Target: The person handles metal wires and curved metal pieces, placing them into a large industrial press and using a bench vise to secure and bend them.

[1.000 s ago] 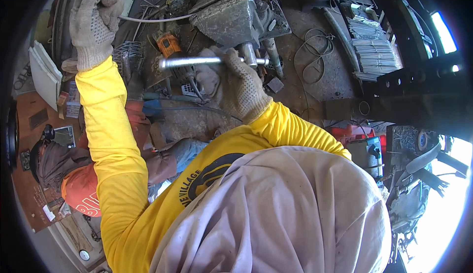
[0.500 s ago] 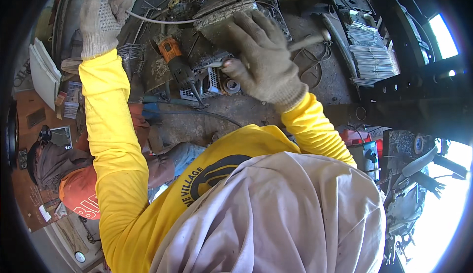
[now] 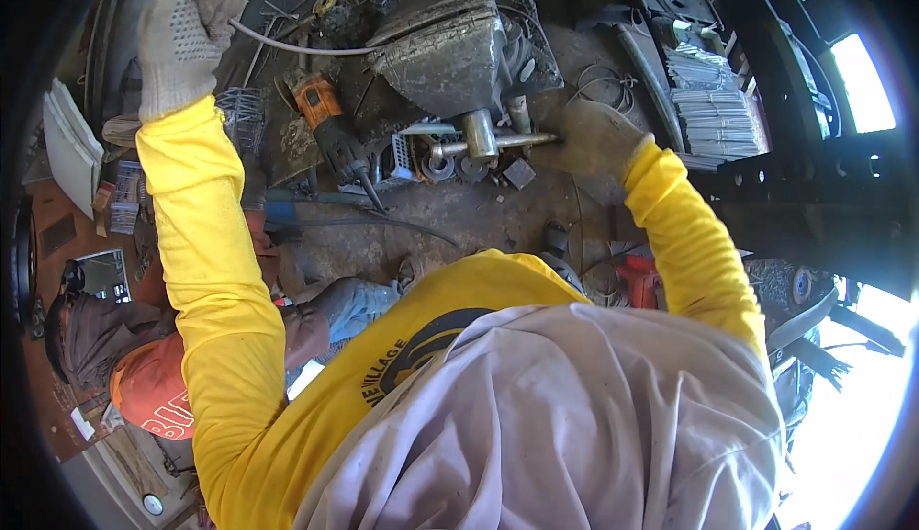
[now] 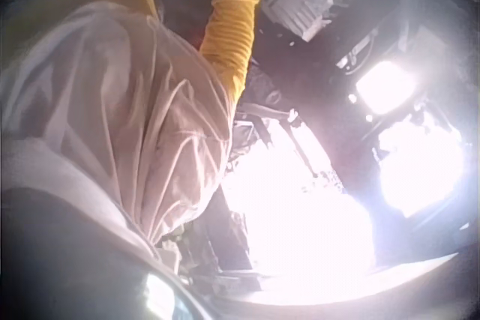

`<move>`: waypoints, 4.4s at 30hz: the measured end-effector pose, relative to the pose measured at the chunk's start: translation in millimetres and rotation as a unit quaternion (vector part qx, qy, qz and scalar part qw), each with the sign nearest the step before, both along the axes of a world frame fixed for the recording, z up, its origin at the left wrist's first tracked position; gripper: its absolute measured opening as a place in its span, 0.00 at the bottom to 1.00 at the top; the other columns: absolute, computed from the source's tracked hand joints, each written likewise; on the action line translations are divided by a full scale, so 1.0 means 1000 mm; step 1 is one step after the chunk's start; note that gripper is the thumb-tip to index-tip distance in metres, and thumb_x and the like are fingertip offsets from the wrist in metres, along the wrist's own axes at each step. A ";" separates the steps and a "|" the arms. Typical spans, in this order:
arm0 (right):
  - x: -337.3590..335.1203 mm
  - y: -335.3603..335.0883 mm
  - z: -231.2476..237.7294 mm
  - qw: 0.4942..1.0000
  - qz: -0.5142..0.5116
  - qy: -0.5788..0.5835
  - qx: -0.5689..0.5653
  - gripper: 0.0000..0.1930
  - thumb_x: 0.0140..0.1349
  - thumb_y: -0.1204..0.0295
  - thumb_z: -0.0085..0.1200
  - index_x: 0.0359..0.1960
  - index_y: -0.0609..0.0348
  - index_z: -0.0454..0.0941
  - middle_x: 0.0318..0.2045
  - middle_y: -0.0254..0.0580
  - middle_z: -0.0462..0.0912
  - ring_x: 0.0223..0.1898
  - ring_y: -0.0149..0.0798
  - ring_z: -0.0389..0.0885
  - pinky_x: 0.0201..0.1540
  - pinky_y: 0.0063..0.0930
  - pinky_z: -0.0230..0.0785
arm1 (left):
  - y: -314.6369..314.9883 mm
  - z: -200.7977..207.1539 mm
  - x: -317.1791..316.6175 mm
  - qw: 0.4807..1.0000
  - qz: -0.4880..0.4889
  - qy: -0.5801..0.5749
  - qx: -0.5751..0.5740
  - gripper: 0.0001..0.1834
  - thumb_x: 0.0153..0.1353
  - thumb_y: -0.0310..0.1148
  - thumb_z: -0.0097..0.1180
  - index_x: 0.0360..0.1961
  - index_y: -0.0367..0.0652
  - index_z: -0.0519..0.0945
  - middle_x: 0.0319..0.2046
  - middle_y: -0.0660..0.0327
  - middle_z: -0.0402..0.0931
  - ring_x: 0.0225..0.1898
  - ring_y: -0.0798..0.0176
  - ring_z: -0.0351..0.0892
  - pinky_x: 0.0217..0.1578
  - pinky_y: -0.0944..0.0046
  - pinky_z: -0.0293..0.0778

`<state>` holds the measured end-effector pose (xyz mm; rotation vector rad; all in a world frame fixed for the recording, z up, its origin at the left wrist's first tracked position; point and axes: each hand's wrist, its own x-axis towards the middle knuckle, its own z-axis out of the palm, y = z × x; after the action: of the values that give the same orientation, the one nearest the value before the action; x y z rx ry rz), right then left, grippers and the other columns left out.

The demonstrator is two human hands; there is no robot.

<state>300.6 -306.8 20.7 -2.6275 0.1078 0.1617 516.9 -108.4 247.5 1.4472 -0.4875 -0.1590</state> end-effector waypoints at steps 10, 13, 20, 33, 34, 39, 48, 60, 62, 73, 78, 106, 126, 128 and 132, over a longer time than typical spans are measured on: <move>0.009 -0.016 -0.067 0.991 0.118 -0.028 0.055 0.14 0.60 0.56 0.57 0.33 0.54 0.84 0.25 0.50 0.83 0.31 0.55 0.84 0.36 0.46 0.75 | 0.009 -0.018 0.024 0.980 -0.148 -0.121 -0.049 0.09 0.67 0.37 0.55 0.33 0.45 0.76 0.17 0.67 0.65 0.09 0.72 0.55 0.10 0.72 0.53; 0.012 -0.010 -0.090 0.986 0.130 -0.071 0.073 0.13 0.60 0.57 0.57 0.30 0.53 0.84 0.24 0.49 0.83 0.30 0.55 0.83 0.35 0.46 0.76 | 0.008 -0.025 0.035 0.969 -0.161 -0.182 -0.046 0.09 0.66 0.38 0.58 0.43 0.46 0.79 0.17 0.66 0.67 0.09 0.72 0.56 0.09 0.71 0.53; 0.022 -0.002 -0.087 0.980 0.129 0.014 0.154 0.12 0.57 0.60 0.57 0.28 0.55 0.82 0.27 0.48 0.83 0.32 0.55 0.83 0.35 0.47 0.75 | 0.029 -0.022 0.070 0.919 -0.388 -0.046 -0.050 0.21 0.72 0.36 0.44 0.58 0.32 0.74 0.21 0.65 0.69 0.19 0.74 0.72 0.21 0.75 0.67; 0.019 -0.001 -0.095 0.974 0.133 -0.032 0.179 0.10 0.54 0.59 0.59 0.31 0.49 0.85 0.27 0.45 0.84 0.33 0.53 0.83 0.36 0.44 0.76 | 0.068 -0.020 0.055 0.979 0.089 -0.182 0.021 0.22 0.71 0.33 0.42 0.58 0.24 0.70 0.33 0.53 0.74 0.26 0.66 0.68 0.34 0.68 0.66; 0.018 -0.001 -0.095 0.974 0.118 -0.034 0.188 0.10 0.52 0.60 0.60 0.31 0.49 0.85 0.28 0.45 0.84 0.33 0.52 0.84 0.36 0.43 0.76 | 0.074 -0.021 0.062 0.977 0.106 -0.186 0.020 0.22 0.71 0.32 0.43 0.57 0.24 0.70 0.33 0.52 0.74 0.27 0.65 0.69 0.36 0.68 0.67; 0.013 0.005 -0.104 0.963 0.056 -0.064 0.256 0.10 0.48 0.61 0.62 0.31 0.48 0.86 0.26 0.43 0.83 0.30 0.50 0.83 0.35 0.43 0.76 | 0.079 -0.026 0.069 0.985 0.081 -0.155 -0.006 0.22 0.71 0.34 0.45 0.57 0.26 0.70 0.38 0.51 0.75 0.35 0.64 0.74 0.44 0.66 0.73; 0.022 -0.008 -0.086 0.969 0.121 -0.094 0.195 0.15 0.46 0.56 0.67 0.33 0.48 0.86 0.20 0.41 0.80 0.25 0.49 0.81 0.34 0.41 0.73 | 0.047 -0.023 0.028 0.969 -0.110 0.060 -0.215 0.28 0.74 0.51 0.41 0.61 0.38 0.71 0.54 0.58 0.77 0.53 0.68 0.77 0.56 0.59 0.75; 0.036 -0.015 -0.074 0.944 0.113 0.045 0.305 0.16 0.49 0.54 0.65 0.35 0.49 0.87 0.24 0.44 0.84 0.29 0.52 0.83 0.35 0.42 0.75 | 0.067 0.005 0.062 0.967 -0.246 0.058 -0.014 0.21 0.70 0.43 0.52 0.54 0.37 0.75 0.45 0.56 0.75 0.41 0.65 0.73 0.44 0.65 0.65; 0.038 -0.015 -0.069 0.943 0.115 0.058 0.307 0.17 0.50 0.54 0.65 0.35 0.50 0.87 0.25 0.45 0.84 0.30 0.52 0.84 0.35 0.42 0.76 | 0.049 -0.005 0.044 0.978 -0.177 0.097 -0.057 0.19 0.68 0.45 0.56 0.47 0.39 0.80 0.36 0.58 0.79 0.30 0.64 0.77 0.29 0.68 0.71; 0.031 -0.005 -0.102 0.947 0.138 -0.003 0.290 0.14 0.52 0.56 0.63 0.28 0.55 0.85 0.26 0.50 0.84 0.30 0.54 0.83 0.34 0.43 0.75 | 0.036 -0.025 0.046 0.994 -0.077 -0.053 -0.054 0.24 0.70 0.51 0.48 0.48 0.38 0.79 0.27 0.58 0.77 0.20 0.66 0.68 0.18 0.69 0.65; 0.026 -0.005 -0.096 0.952 0.095 0.018 0.290 0.14 0.52 0.59 0.63 0.28 0.57 0.84 0.25 0.52 0.83 0.29 0.55 0.83 0.33 0.43 0.75 | 0.026 -0.033 0.050 0.986 -0.134 -0.076 -0.060 0.27 0.72 0.53 0.43 0.51 0.38 0.77 0.25 0.58 0.76 0.17 0.67 0.63 0.17 0.68 0.61; 0.023 0.003 -0.074 0.974 0.050 0.067 0.209 0.17 0.59 0.55 0.60 0.42 0.53 0.85 0.35 0.54 0.85 0.38 0.56 0.84 0.42 0.42 0.76 | 0.001 -0.222 -0.113 0.871 -0.005 -0.489 0.045 0.23 0.63 0.48 0.62 0.47 0.40 0.77 0.40 0.53 0.81 0.35 0.54 0.82 0.36 0.55 0.77; 0.029 -0.002 -0.105 0.938 0.154 -0.014 0.310 0.17 0.58 0.62 0.63 0.47 0.54 0.83 0.41 0.49 0.87 0.46 0.48 0.86 0.49 0.36 0.75 | 0.000 -0.214 -0.108 0.859 -0.065 -0.481 0.162 0.24 0.38 0.44 0.72 0.37 0.44 0.84 0.22 0.63 0.78 0.22 0.56 0.78 0.24 0.57 0.72; 0.025 -0.002 -0.125 0.949 0.135 -0.065 0.278 0.19 0.57 0.61 0.64 0.48 0.54 0.83 0.43 0.49 0.86 0.48 0.48 0.85 0.51 0.36 0.75 | 0.001 -0.216 -0.107 0.851 -0.094 -0.478 0.199 0.22 0.39 0.41 0.70 0.38 0.46 0.84 0.24 0.63 0.79 0.23 0.55 0.80 0.26 0.57 0.73; 0.014 -0.004 -0.074 0.994 0.057 -0.019 0.094 0.34 0.52 0.58 0.68 0.62 0.52 0.74 0.57 0.52 0.79 0.59 0.50 0.77 0.62 0.38 0.68 | 0.015 -0.213 -0.105 0.869 -0.034 -0.480 0.112 0.17 0.57 0.43 0.64 0.43 0.45 0.81 0.29 0.60 0.81 0.27 0.55 0.81 0.30 0.57 0.75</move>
<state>314.5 -311.1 -53.3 -2.4482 -0.0675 0.1542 411.9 -93.4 34.8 1.6784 -1.3671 0.5026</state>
